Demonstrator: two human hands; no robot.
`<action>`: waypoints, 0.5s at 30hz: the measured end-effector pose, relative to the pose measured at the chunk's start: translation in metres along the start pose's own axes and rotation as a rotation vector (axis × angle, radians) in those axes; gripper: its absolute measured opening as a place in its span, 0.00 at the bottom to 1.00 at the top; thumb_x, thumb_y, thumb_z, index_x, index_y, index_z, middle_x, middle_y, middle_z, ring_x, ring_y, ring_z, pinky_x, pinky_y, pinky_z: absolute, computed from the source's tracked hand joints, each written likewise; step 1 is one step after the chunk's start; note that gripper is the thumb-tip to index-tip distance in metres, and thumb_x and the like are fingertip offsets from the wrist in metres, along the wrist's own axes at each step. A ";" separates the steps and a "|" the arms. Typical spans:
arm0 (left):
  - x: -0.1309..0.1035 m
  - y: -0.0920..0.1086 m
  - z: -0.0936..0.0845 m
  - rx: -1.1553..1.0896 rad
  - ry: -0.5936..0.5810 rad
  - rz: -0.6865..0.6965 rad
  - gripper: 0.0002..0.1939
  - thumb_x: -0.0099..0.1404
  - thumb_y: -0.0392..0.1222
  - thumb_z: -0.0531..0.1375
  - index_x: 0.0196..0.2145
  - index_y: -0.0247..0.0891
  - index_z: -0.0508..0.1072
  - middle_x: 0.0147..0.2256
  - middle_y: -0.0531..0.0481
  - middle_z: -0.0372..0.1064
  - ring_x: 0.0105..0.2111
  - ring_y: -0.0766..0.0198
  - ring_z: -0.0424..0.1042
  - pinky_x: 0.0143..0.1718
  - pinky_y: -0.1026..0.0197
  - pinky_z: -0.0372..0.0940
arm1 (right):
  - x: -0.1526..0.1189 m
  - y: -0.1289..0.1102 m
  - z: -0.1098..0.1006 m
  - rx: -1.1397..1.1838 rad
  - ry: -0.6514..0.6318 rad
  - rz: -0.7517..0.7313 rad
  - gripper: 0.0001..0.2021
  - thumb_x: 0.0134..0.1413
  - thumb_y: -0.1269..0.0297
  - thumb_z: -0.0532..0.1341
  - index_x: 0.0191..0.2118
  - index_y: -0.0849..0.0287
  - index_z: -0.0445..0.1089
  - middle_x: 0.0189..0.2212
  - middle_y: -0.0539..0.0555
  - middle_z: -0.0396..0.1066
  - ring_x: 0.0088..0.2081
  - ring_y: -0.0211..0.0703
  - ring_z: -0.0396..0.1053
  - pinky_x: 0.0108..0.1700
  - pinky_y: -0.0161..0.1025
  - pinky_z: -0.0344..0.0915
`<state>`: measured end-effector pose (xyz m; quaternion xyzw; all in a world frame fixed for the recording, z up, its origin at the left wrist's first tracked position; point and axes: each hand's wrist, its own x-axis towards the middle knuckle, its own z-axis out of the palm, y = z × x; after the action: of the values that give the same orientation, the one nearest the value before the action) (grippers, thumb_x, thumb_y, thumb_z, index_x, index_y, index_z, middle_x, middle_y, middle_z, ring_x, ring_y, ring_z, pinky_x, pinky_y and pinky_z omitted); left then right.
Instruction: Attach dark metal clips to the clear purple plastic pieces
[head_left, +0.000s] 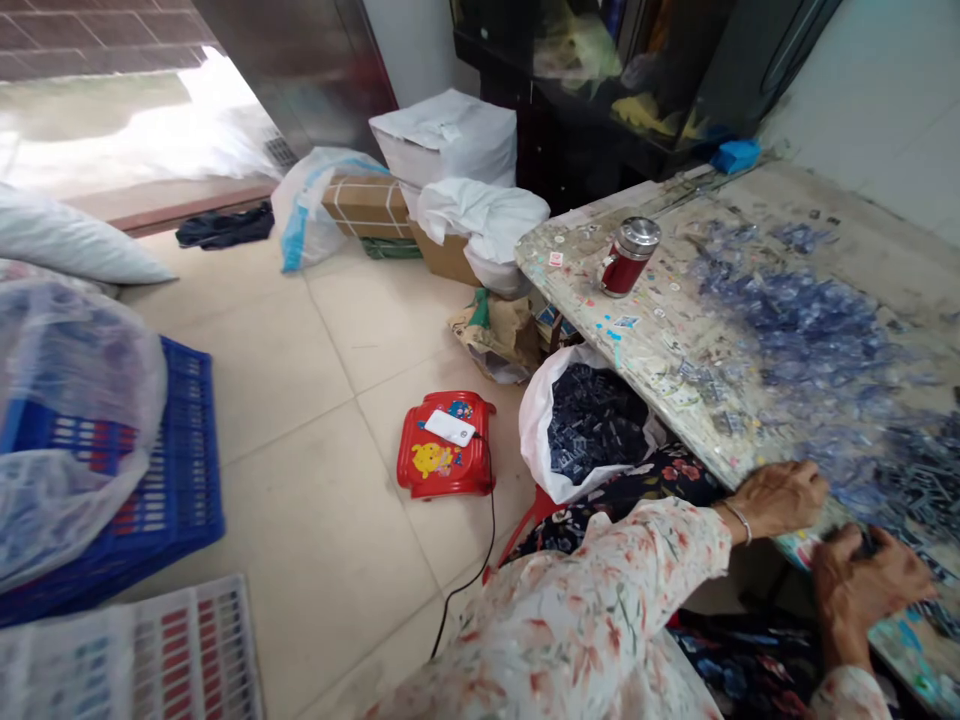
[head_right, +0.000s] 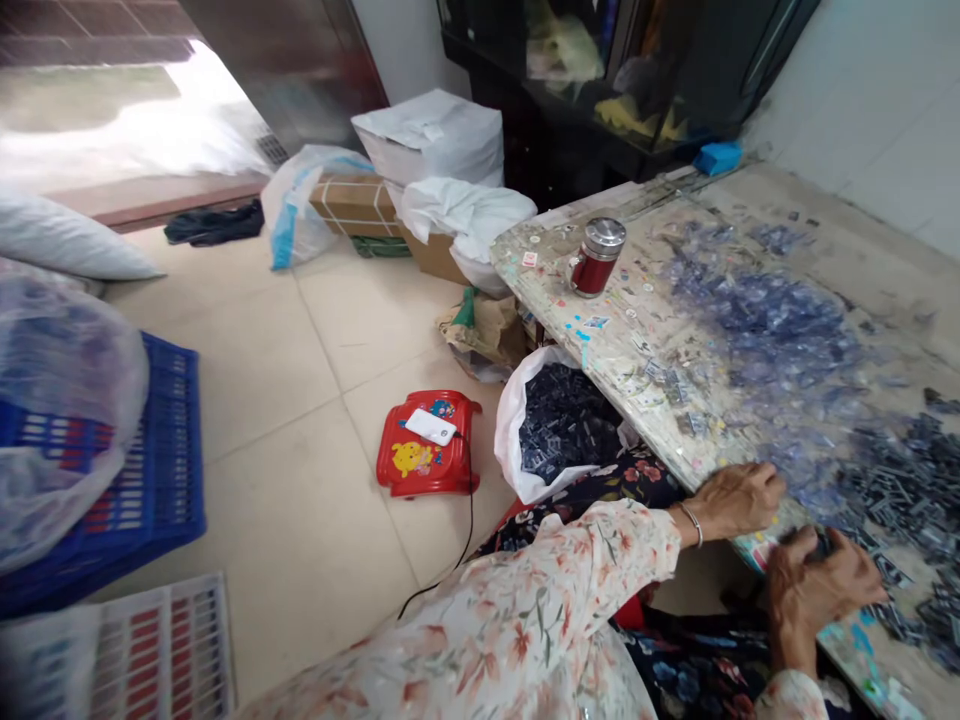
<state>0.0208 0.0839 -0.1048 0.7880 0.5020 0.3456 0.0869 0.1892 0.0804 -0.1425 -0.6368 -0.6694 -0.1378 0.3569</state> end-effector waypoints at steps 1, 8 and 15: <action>0.000 -0.001 0.001 -0.005 0.003 0.007 0.13 0.68 0.32 0.50 0.40 0.27 0.74 0.38 0.35 0.66 0.40 0.56 0.71 0.38 0.58 0.68 | 0.000 -0.002 0.000 -0.010 0.017 0.023 0.24 0.51 0.57 0.51 0.52 0.56 0.70 0.44 0.73 0.70 0.55 0.73 0.61 0.49 0.71 0.50; 0.001 -0.005 0.005 -0.019 0.014 -0.001 0.10 0.67 0.35 0.53 0.39 0.29 0.72 0.38 0.40 0.66 0.37 0.58 0.70 0.36 0.59 0.68 | -0.002 -0.015 -0.003 -0.023 0.045 0.054 0.17 0.50 0.62 0.53 0.44 0.61 0.71 0.43 0.69 0.71 0.51 0.64 0.65 0.53 0.62 0.53; 0.004 -0.003 -0.006 -0.027 -0.020 -0.050 0.07 0.67 0.32 0.52 0.39 0.32 0.69 0.39 0.41 0.68 0.36 0.59 0.69 0.38 0.59 0.67 | 0.001 -0.032 -0.011 0.014 0.050 0.092 0.14 0.56 0.64 0.52 0.39 0.65 0.72 0.41 0.67 0.70 0.48 0.56 0.65 0.54 0.53 0.55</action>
<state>0.0161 0.0876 -0.1001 0.7773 0.5159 0.3424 0.1111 0.1618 0.0692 -0.1250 -0.6608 -0.6312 -0.1327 0.3839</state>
